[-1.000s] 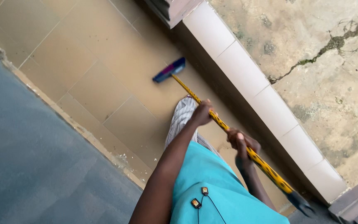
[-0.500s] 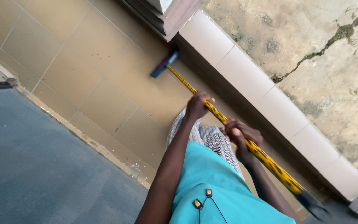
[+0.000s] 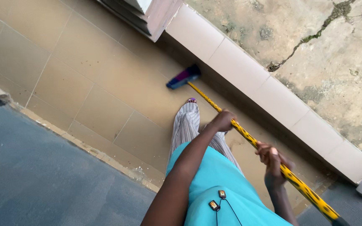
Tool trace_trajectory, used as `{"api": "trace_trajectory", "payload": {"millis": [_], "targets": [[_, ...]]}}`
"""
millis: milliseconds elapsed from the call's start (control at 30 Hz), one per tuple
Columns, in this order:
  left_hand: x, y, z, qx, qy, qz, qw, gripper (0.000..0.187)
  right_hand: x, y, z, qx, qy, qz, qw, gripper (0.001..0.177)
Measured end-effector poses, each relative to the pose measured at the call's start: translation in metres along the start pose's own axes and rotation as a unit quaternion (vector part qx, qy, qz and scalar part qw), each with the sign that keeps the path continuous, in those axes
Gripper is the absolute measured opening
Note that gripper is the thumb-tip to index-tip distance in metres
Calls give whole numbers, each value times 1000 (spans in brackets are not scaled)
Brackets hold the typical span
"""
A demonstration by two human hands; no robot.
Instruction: The person sweeps a tiled floor using a broom, pushing debris along the length of a balcony and around a pillar.
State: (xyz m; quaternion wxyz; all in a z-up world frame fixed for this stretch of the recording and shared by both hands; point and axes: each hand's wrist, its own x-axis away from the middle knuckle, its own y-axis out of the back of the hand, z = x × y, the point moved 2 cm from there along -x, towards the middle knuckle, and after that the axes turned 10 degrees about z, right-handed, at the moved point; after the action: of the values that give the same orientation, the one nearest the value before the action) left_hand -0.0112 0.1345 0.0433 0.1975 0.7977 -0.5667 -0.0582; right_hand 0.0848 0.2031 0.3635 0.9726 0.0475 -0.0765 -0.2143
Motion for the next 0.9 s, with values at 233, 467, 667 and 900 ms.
{"api": "trace_trajectory", "payload": {"millis": [233, 467, 667, 900], "targets": [[9, 70, -74, -41, 72, 118, 990, 17, -15, 18, 45, 35, 0, 42, 999, 44], [66, 124, -14, -78, 77, -100, 989, 26, -51, -45, 13, 47, 123, 232, 964, 45], [50, 64, 39, -45, 33, -114, 992, 22, -28, -26, -19, 58, 79, 217, 971, 41], [-10, -36, -39, 25, -19, 48, 998, 8, 29, 37, 10, 53, -36, -18, 998, 43]]}}
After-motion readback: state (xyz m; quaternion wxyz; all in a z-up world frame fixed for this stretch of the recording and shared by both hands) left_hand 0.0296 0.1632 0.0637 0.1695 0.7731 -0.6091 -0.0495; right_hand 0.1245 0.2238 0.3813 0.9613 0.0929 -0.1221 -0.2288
